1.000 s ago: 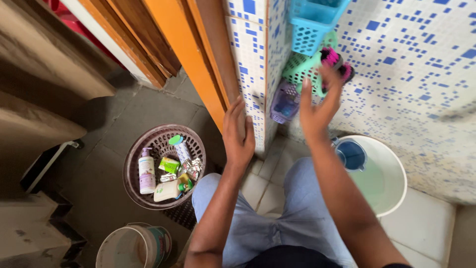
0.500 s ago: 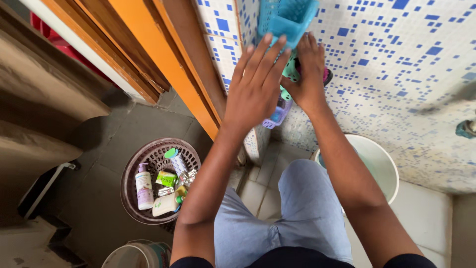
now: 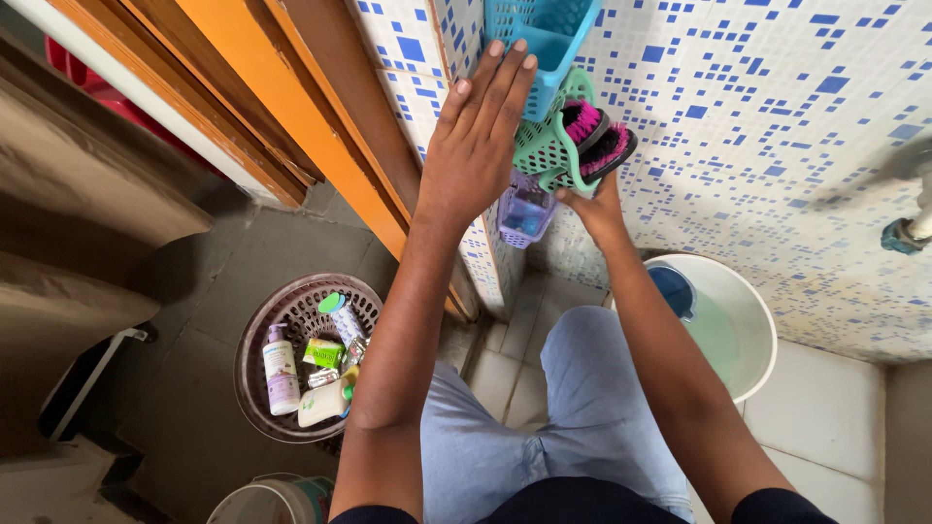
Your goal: The person sits on the bathroom floor and organizes toiletries. They first secure a stack of three plastic baskets to the wall using a string, then place a hairbrush and a tube of toothpaste into the baskets.
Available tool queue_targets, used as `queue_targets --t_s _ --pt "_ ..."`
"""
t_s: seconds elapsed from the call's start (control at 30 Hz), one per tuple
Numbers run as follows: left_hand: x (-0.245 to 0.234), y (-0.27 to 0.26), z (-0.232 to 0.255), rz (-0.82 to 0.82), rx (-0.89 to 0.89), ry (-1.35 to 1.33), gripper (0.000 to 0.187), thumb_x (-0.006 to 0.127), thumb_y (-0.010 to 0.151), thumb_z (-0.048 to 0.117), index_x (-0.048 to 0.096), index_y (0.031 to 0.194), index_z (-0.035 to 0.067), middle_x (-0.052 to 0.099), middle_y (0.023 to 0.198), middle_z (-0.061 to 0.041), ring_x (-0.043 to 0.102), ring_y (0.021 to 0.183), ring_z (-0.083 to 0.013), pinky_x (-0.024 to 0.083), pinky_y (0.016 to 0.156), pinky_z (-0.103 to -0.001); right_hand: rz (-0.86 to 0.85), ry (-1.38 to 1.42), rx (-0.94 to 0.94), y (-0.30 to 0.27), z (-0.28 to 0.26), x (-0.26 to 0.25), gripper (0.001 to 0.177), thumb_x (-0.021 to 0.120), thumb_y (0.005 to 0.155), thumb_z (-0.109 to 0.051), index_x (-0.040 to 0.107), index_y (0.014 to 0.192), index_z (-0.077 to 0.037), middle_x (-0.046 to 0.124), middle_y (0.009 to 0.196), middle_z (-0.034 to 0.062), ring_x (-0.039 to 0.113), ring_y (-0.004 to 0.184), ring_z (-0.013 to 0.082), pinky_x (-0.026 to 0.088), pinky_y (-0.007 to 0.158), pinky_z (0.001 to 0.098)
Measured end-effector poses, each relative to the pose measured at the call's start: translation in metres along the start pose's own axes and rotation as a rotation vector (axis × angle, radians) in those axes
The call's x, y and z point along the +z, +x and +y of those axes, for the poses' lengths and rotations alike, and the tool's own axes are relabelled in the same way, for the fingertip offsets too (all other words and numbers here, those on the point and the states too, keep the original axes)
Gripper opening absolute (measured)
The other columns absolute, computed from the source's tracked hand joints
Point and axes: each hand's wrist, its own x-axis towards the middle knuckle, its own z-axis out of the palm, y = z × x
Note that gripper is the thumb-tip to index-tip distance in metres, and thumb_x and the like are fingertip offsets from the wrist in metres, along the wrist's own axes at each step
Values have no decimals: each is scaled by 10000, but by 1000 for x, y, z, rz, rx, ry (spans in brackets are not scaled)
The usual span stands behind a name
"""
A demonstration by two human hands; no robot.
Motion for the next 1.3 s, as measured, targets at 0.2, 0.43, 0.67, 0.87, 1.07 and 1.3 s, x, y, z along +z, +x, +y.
queue_targets --t_s 0.2,0.43,0.67,0.87,1.07,1.3 --pt "-2 0 0 -1 2 -8 644 429 1034 -17 310 1661 72 358 1718 -32 270 1614 -167 18 1314 -378 50 42 -103 21 -36 3 832 843 860 66 310 1484 -69 589 1385 96 643 1254 199 583 1062 342" --pt "-4 -2 5 -12 -48 -91 663 435 1011 -36 310 1651 81 354 1713 -26 272 1612 -167 69 1332 -381 3 36 -27 19 -33 9 806 829 860 101 350 1489 -53 587 1390 98 601 1296 197 540 1106 343" --pt "-19 -11 8 -72 -97 -291 736 485 939 -48 299 1642 67 306 1724 -50 239 1633 -207 121 1363 -401 28 126 104 17 -38 18 796 832 858 41 382 1508 -56 585 1445 99 586 1356 224 520 1154 372" --pt "-14 -12 7 -103 -99 -276 786 499 908 -57 302 1651 106 293 1730 -26 219 1634 -197 112 1356 -432 22 95 111 5 -30 12 950 874 829 -13 271 1561 -82 526 1495 107 543 1390 244 510 1164 399" --pt "-6 -14 7 -77 -99 -257 780 506 944 -50 281 1673 113 253 1749 -13 207 1642 -182 102 1358 -426 72 -88 152 -16 11 -2 971 884 830 -78 267 1580 -63 506 1516 133 529 1390 269 491 1125 402" --pt "2 -25 14 -84 -141 -365 738 513 992 5 245 1673 104 207 1755 -40 174 1649 -228 110 1364 -494 249 -116 341 -63 55 -2 872 856 864 -147 315 1538 -38 472 1494 143 501 1317 257 482 999 353"
